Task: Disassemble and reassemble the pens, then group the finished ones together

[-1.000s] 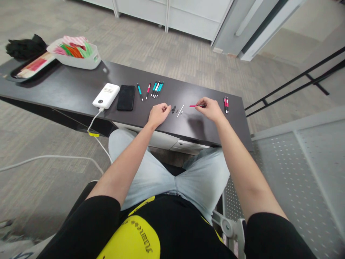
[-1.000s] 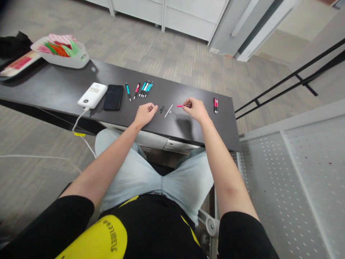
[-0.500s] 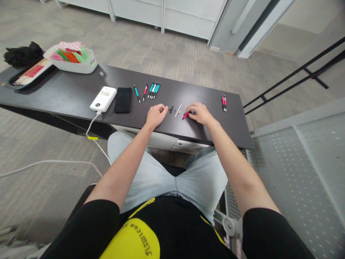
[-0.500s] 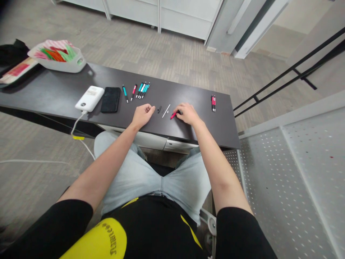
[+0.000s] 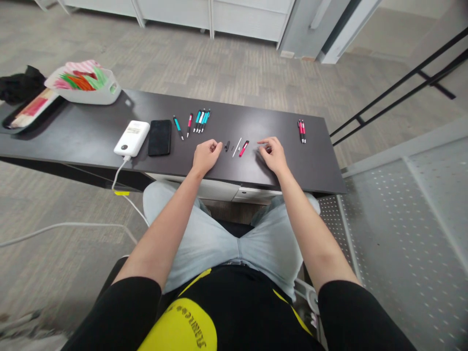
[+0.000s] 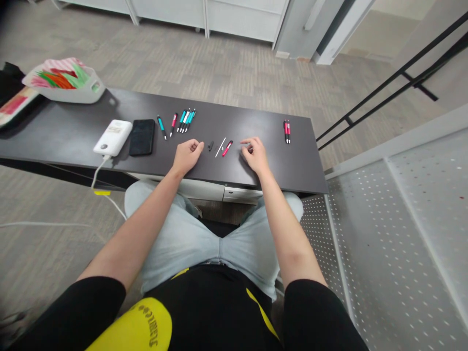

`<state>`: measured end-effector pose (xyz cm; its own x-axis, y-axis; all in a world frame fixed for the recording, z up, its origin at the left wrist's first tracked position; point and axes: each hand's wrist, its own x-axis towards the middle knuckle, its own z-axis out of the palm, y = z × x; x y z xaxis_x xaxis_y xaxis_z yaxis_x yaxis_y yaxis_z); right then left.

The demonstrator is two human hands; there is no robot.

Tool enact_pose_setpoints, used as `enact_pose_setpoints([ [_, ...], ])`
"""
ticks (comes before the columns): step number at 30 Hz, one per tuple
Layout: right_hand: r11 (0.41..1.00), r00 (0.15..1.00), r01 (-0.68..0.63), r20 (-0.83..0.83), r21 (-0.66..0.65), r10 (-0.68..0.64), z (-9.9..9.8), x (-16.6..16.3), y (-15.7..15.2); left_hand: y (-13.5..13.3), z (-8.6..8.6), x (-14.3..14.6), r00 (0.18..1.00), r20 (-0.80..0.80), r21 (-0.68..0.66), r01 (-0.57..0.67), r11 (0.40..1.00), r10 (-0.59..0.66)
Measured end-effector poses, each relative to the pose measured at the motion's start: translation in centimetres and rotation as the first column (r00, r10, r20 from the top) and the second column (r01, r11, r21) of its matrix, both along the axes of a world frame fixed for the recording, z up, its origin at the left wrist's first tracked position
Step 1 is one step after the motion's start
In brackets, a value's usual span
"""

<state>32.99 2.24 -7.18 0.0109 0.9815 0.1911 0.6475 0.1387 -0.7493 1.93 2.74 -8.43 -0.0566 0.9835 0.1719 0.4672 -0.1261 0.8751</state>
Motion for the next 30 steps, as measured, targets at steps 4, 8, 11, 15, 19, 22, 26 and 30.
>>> enact_pose_setpoints([
  [4,0.999,0.996,-0.042,0.077,-0.016,0.043,-0.3,-0.3,-0.4,-0.1,0.1,0.0,1.0,-0.001,0.013,0.001,1.0,-0.001],
  [8,0.998,0.987,-0.067,0.143,-0.01,0.068,-0.6,-0.5,-0.5,-0.2,0.3,0.0,1.0,-0.011,0.01,0.002,1.0,-0.002],
  [11,0.998,0.986,-0.068,0.15,-0.003,0.068,-0.9,-0.3,-0.5,-0.3,0.5,0.1,1.0,-0.001,0.006,-0.013,1.0,0.013],
  [15,0.997,0.985,-0.072,0.155,-0.008,0.073,-0.9,-0.3,-0.5,-0.4,0.9,0.3,0.999,0.024,-0.021,-0.032,0.999,0.032],
  [19,0.996,0.982,-0.087,0.167,-0.007,0.087,-0.3,-0.5,-0.7,-0.5,1.3,0.4,1.0,0.005,-0.033,-0.005,0.999,0.005],
  [22,0.995,0.977,-0.094,0.191,-0.013,0.095,0.0,-0.7,-0.8,-0.4,1.4,0.5,0.998,-0.048,-0.031,0.033,0.999,-0.034],
  [26,0.994,0.96,-0.105,0.258,-0.016,0.106,-0.1,-0.8,-0.9,-0.2,1.1,0.6,0.995,-0.084,-0.011,0.048,0.999,-0.049],
  [30,0.984,0.926,-0.177,0.341,0.006,0.165,-0.2,-1.0,-1.0,0.0,0.5,0.4,0.993,-0.11,0.006,0.041,0.999,-0.04],
])
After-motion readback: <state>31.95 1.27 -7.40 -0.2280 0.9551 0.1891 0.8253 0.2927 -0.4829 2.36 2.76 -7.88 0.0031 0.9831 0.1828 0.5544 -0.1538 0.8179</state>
